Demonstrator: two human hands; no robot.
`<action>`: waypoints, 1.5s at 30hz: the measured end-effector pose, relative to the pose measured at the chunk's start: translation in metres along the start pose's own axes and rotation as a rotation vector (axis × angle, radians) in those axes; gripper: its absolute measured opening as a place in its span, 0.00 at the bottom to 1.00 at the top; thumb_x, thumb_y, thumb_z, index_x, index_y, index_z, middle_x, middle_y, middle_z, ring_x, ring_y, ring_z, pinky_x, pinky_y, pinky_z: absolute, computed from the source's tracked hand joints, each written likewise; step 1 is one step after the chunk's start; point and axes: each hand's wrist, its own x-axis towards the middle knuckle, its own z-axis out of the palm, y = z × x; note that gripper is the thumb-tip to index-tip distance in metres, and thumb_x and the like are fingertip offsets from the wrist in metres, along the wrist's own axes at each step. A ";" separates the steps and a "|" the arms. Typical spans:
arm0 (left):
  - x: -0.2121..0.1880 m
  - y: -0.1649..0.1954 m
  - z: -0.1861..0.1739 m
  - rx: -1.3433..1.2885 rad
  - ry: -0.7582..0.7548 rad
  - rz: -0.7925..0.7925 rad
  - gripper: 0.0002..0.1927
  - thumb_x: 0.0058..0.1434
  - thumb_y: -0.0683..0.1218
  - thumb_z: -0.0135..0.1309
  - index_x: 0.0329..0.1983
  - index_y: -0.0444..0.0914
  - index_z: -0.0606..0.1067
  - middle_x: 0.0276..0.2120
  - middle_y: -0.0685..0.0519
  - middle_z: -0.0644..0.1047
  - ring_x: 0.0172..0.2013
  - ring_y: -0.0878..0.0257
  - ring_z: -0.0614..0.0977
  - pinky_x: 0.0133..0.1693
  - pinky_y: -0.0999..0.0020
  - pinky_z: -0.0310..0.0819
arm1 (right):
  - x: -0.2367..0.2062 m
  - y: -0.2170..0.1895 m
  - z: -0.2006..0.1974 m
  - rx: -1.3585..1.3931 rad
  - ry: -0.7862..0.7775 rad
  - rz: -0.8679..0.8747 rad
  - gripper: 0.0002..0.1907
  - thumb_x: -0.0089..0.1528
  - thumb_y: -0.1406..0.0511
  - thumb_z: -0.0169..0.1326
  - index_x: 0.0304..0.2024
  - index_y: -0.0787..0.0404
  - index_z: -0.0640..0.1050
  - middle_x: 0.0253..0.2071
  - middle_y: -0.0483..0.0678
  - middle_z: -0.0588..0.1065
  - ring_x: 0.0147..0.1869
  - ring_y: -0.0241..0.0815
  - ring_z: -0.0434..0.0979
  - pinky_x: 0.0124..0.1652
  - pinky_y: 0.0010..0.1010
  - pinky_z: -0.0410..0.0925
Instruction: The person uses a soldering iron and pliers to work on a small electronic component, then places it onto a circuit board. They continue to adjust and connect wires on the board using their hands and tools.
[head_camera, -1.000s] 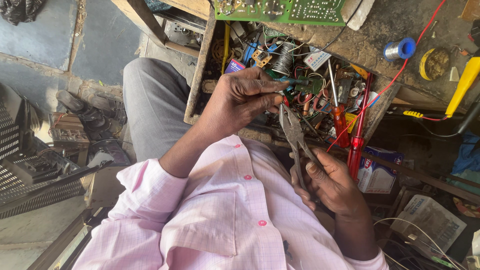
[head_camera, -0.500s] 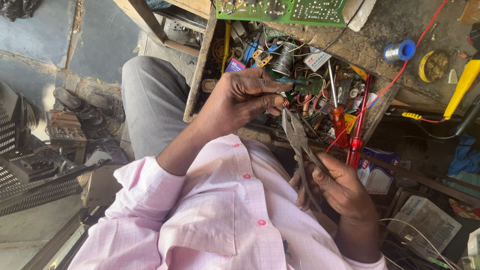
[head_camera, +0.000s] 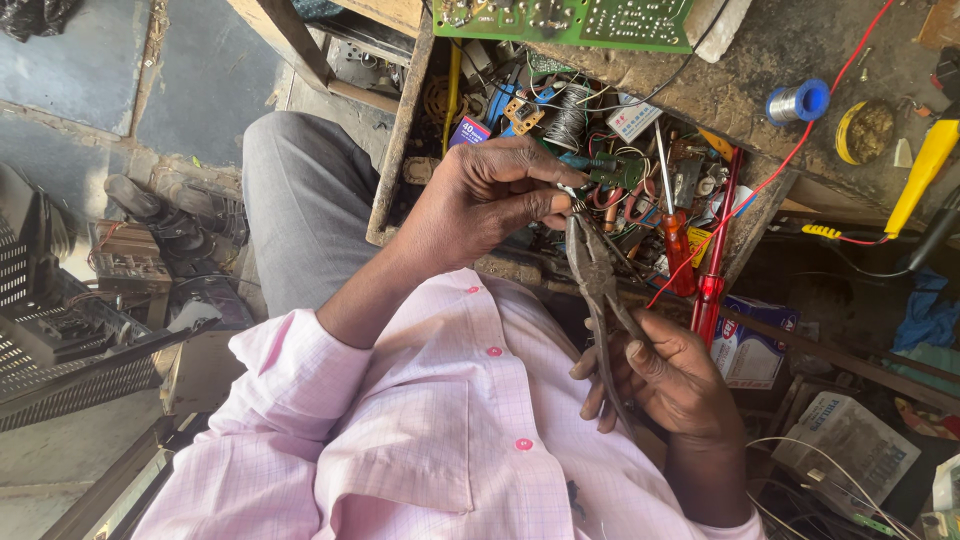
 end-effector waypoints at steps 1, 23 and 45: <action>-0.001 0.000 0.000 -0.005 -0.002 0.003 0.11 0.69 0.34 0.56 0.54 0.31 0.79 0.48 0.50 0.77 0.46 0.65 0.84 0.51 0.70 0.86 | 0.000 0.001 0.001 0.000 0.001 0.005 0.28 0.69 0.60 0.49 0.62 0.75 0.65 0.43 0.71 0.78 0.34 0.61 0.85 0.27 0.42 0.79; -0.002 0.000 -0.002 -0.035 -0.029 0.037 0.07 0.69 0.37 0.59 0.49 0.32 0.79 0.47 0.51 0.78 0.47 0.65 0.83 0.52 0.70 0.85 | 0.000 0.000 0.006 0.042 -0.007 -0.025 0.27 0.70 0.60 0.49 0.62 0.77 0.64 0.42 0.72 0.78 0.33 0.60 0.85 0.25 0.42 0.79; -0.004 -0.001 -0.006 -0.145 -0.089 -0.023 0.06 0.69 0.37 0.59 0.48 0.31 0.80 0.45 0.50 0.78 0.46 0.63 0.85 0.51 0.67 0.86 | -0.003 0.007 -0.008 0.097 -0.081 0.046 0.27 0.70 0.59 0.48 0.63 0.74 0.66 0.39 0.72 0.78 0.28 0.57 0.82 0.27 0.42 0.77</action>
